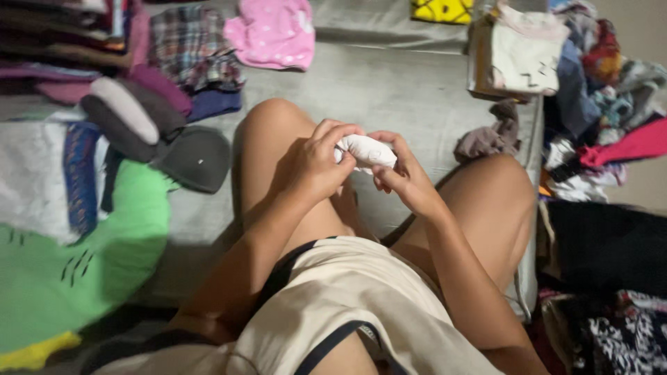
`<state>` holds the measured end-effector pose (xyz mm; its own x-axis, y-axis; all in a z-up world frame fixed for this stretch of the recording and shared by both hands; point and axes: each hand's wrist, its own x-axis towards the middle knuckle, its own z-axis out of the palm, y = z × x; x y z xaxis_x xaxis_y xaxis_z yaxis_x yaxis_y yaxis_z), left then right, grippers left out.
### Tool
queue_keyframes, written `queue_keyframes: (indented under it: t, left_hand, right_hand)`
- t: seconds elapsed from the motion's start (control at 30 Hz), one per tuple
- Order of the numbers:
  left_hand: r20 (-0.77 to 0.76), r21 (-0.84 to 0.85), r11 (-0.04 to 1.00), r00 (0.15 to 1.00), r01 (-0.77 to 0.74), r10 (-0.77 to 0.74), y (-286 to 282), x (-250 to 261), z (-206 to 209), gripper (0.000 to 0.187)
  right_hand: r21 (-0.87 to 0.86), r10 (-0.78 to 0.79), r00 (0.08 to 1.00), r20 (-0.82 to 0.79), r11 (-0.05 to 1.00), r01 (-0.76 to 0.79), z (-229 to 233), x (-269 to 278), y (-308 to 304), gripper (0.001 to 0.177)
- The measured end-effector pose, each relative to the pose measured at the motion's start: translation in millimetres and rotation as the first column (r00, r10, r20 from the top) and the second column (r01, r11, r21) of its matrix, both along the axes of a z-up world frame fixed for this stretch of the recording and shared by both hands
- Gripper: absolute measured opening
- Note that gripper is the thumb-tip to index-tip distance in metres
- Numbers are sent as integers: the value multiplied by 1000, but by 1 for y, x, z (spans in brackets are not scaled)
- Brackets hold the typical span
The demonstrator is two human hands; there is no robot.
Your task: The person folds various small items of clothing, including underwear and children's garments, by hand on a surface, then places them into stacks.
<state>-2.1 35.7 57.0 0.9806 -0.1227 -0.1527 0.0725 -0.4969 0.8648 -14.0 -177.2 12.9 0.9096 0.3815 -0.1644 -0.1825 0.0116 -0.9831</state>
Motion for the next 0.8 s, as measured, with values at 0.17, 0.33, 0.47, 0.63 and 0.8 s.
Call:
queue_keyframes:
  t: [0.17,0.33,0.47,0.63,0.8]
  left_hand:
    - [618,-122,981,762,-147,191,24,-9,-53,47]
    - [-3,-552,767,921,-327,391,91,-8,-80,40]
    - [-361,-863,275,899,-423,249,146,-25,-88,24]
    - [57,-817,517,858,-254,511,200,-37,-117,23]
    - [-5,-775,441,702,-453,712,229,-40,-109,22]
  right_hand:
    - [-114,0,1000,23,994,3,-12,13,50,47]
    - [243,-35,998,-53,969,47,-10,18,121,46]
    - [-129,193,880,434,980,-152,13,20,158,58]
    - [16,468,823,322,866,-499,26,19,215,64]
    - [-320,345,938,12,891,-323,23,11,284,63]
